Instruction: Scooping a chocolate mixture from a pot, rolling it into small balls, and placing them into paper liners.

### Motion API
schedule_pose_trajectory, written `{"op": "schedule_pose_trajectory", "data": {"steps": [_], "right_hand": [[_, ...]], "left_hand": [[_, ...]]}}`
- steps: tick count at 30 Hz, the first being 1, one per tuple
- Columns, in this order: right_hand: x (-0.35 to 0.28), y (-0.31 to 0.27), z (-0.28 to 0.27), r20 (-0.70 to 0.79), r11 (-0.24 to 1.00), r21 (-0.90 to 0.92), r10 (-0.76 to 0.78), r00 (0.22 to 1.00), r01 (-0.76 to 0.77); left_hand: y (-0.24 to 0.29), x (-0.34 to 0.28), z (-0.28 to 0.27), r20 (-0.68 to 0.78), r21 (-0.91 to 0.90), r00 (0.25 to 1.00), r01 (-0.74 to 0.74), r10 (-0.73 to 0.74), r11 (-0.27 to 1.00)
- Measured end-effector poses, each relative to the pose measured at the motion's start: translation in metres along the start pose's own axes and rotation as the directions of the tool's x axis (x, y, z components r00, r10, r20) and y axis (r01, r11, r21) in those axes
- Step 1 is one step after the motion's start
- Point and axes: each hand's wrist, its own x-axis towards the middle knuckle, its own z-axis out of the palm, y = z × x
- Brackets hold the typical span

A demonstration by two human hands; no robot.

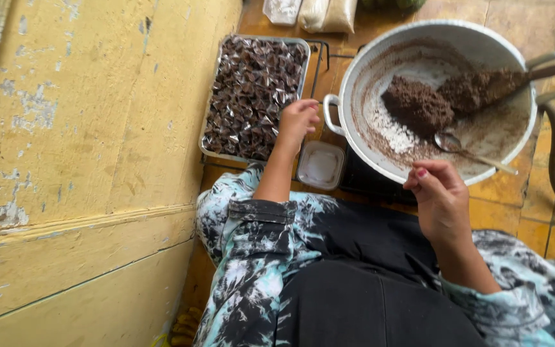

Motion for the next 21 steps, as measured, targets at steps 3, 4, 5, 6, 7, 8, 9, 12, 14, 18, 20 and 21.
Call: {"op": "schedule_pose_trajectory", "data": {"steps": [3, 4, 5, 6, 7, 8, 9, 12, 14, 18, 20, 21], "right_hand": [[0.001, -0.007, 0.002, -0.027, 0.999, -0.043, -0.014, 1.000, 0.013], [0.001, -0.007, -0.002, -0.041, 0.999, -0.040, -0.013, 0.999, 0.011], [0.001, -0.007, -0.005, -0.041, 0.998, -0.057, -0.027, 0.999, 0.024], [0.003, -0.007, -0.007, -0.038, 0.997, -0.072, -0.043, 0.998, 0.040], [0.003, -0.011, -0.007, -0.048, 0.997, -0.069, -0.044, 0.998, 0.041], [0.003, -0.016, -0.008, -0.050, 0.996, -0.075, -0.058, 0.997, 0.054], [0.002, -0.020, -0.007, -0.052, 0.994, -0.081, -0.071, 0.996, 0.067], [-0.003, -0.062, -0.008, 0.010, 0.983, -0.166, -0.082, 0.997, 0.082], [-0.007, -0.091, -0.015, -0.023, 0.964, -0.224, -0.152, 0.988, 0.143], [-0.015, -0.130, -0.035, -0.169, 0.950, -0.218, -0.262, 0.950, 0.223], [-0.014, -0.133, -0.050, -0.210, 0.952, -0.208, -0.268, 0.940, 0.225], [-0.015, -0.135, -0.056, -0.249, 0.955, -0.201, -0.265, 0.932, 0.218]], "left_hand": [[-0.057, 0.017, 0.008, 0.315, 0.648, 0.949, -0.209, -0.008, 0.732], [-0.060, 0.008, 0.011, 0.325, 0.651, 0.946, -0.212, -0.016, 0.729], [-0.062, 0.000, 0.014, 0.308, 0.774, 0.946, -0.189, -0.099, 0.605], [-0.063, -0.007, 0.016, 0.276, 0.871, 0.946, -0.171, -0.171, 0.460], [-0.086, 0.004, 0.017, 0.283, 0.873, 0.943, -0.177, -0.175, 0.455], [-0.110, 0.015, 0.017, 0.275, 0.885, 0.938, -0.161, -0.212, 0.436], [-0.134, 0.026, 0.017, 0.266, 0.897, 0.931, -0.145, -0.248, 0.416], [-0.064, -0.015, 0.035, 0.129, 0.983, 0.836, -0.036, -0.534, 0.181], [-0.110, -0.007, 0.037, 0.103, 0.988, 0.866, -0.032, -0.490, 0.151], [-0.219, 0.003, 0.036, 0.178, 0.981, 0.979, -0.169, -0.102, 0.096], [-0.241, 0.008, 0.036, 0.194, 0.975, 0.981, -0.196, 0.031, 0.101], [-0.253, 0.009, 0.036, 0.201, 0.970, 0.967, -0.219, 0.155, 0.107]]}}
